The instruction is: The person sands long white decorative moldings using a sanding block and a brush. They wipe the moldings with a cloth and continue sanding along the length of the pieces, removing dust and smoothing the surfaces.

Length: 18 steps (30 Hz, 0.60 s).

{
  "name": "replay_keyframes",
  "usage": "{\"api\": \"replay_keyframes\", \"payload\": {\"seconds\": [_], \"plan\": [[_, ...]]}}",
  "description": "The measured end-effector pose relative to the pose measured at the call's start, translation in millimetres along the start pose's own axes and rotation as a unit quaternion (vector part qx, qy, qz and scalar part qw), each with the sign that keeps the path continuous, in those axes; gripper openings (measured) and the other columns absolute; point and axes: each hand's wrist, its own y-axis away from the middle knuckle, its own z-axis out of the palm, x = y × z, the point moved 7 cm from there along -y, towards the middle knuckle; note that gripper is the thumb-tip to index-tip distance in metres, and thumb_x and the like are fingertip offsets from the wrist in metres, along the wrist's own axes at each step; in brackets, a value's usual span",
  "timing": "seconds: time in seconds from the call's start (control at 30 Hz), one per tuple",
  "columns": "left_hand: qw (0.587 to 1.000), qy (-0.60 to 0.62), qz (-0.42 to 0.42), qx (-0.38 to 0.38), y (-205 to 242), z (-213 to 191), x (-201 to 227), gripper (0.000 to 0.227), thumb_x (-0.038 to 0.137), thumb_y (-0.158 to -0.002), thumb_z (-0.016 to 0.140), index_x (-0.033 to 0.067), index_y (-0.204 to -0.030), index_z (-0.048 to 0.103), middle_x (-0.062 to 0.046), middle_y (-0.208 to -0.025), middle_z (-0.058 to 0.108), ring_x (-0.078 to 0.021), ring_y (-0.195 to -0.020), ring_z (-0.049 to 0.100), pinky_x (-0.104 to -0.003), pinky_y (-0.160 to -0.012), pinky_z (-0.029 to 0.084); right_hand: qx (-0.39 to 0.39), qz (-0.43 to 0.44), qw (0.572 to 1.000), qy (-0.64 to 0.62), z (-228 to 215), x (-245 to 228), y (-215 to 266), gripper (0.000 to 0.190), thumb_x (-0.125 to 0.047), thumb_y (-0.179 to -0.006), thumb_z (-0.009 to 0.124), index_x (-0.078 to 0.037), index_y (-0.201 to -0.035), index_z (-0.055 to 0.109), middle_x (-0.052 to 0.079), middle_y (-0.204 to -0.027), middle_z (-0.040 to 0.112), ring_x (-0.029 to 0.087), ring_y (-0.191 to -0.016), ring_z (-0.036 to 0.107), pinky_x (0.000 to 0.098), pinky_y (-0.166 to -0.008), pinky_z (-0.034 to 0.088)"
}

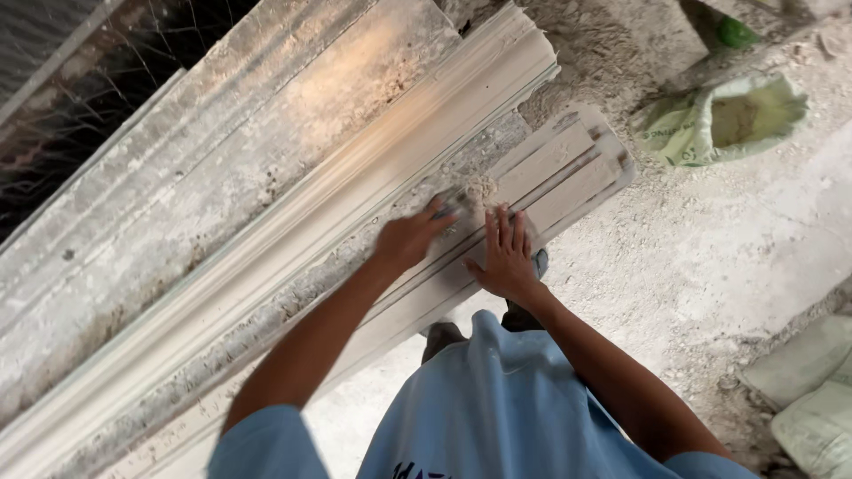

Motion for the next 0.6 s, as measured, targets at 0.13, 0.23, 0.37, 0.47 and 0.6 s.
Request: {"api": "replay_keyframes", "payload": {"seconds": [0.13, 0.23, 0.37, 0.47, 0.6], "plan": [[0.981, -0.046, -0.121, -0.146, 111.7, 15.7, -45.5, 0.076, 0.002, -0.097, 0.047, 0.0522, -0.153, 0.036, 0.009, -0.171, 0.019, -0.0153, -0.055, 0.062, -0.028, -0.041, 0.049, 0.019, -0.068, 0.997, 0.038, -61.7, 51.2, -10.3, 0.099, -0.059, -0.096, 0.057, -0.005, -0.164, 0.008, 0.035, -0.165, 0.0, 0.057, -0.151, -0.012, 0.0747, -0.119, 0.003], [0.979, -0.07, -0.126, -0.146, 132.7, 16.3, -50.0, 0.075, 0.004, -0.097, 0.048, 0.0539, -0.152, 0.035, 0.008, -0.171, 0.019, -0.0117, -0.049, 0.057, -0.026, -0.039, 0.046, 0.028, 0.007, 0.994, 0.102, -117.8, 120.1, -38.1, 0.104, -0.065, -0.095, 0.056, -0.006, -0.165, 0.009, 0.036, -0.168, -0.005, 0.054, -0.152, -0.015, 0.0753, -0.118, 0.003], [0.968, 0.078, -0.182, -0.154, 59.1, 46.1, -16.1, 0.054, 0.024, -0.113, 0.045, 0.0534, -0.157, 0.033, 0.004, -0.166, 0.031, -0.0149, -0.053, 0.057, -0.028, -0.042, 0.047, 0.017, 0.044, 0.992, 0.115, -146.7, 164.8, -70.5, 0.11, -0.07, -0.091, 0.058, -0.009, -0.169, 0.01, 0.034, -0.168, -0.003, 0.055, -0.153, -0.015, 0.0751, -0.121, 0.006], [0.986, -0.093, 0.02, 0.137, -24.1, 14.7, 41.4, 0.075, 0.012, -0.079, 0.06, 0.048, -0.144, 0.052, 0.004, -0.165, 0.038, -0.0152, -0.071, 0.065, -0.029, -0.048, 0.052, 0.023, 0.04, 0.993, 0.109, -145.9, 171.7, -79.5, 0.114, -0.071, -0.088, 0.062, -0.006, -0.165, 0.01, 0.034, -0.169, -0.003, 0.057, -0.152, -0.014, 0.0763, -0.118, 0.004], [0.998, -0.036, -0.014, 0.043, -34.3, 13.8, 42.1, 0.062, 0.008, -0.094, 0.056, 0.0463, -0.143, 0.054, 0.002, -0.166, 0.034, -0.0156, -0.062, 0.062, -0.031, -0.045, 0.051, 0.069, 0.006, 0.996, 0.061, -142.9, 169.7, -78.1, 0.112, -0.071, -0.089, 0.061, -0.006, -0.166, 0.012, 0.037, -0.168, 0.003, 0.06, -0.153, -0.009, 0.0751, -0.118, 0.007]]}}
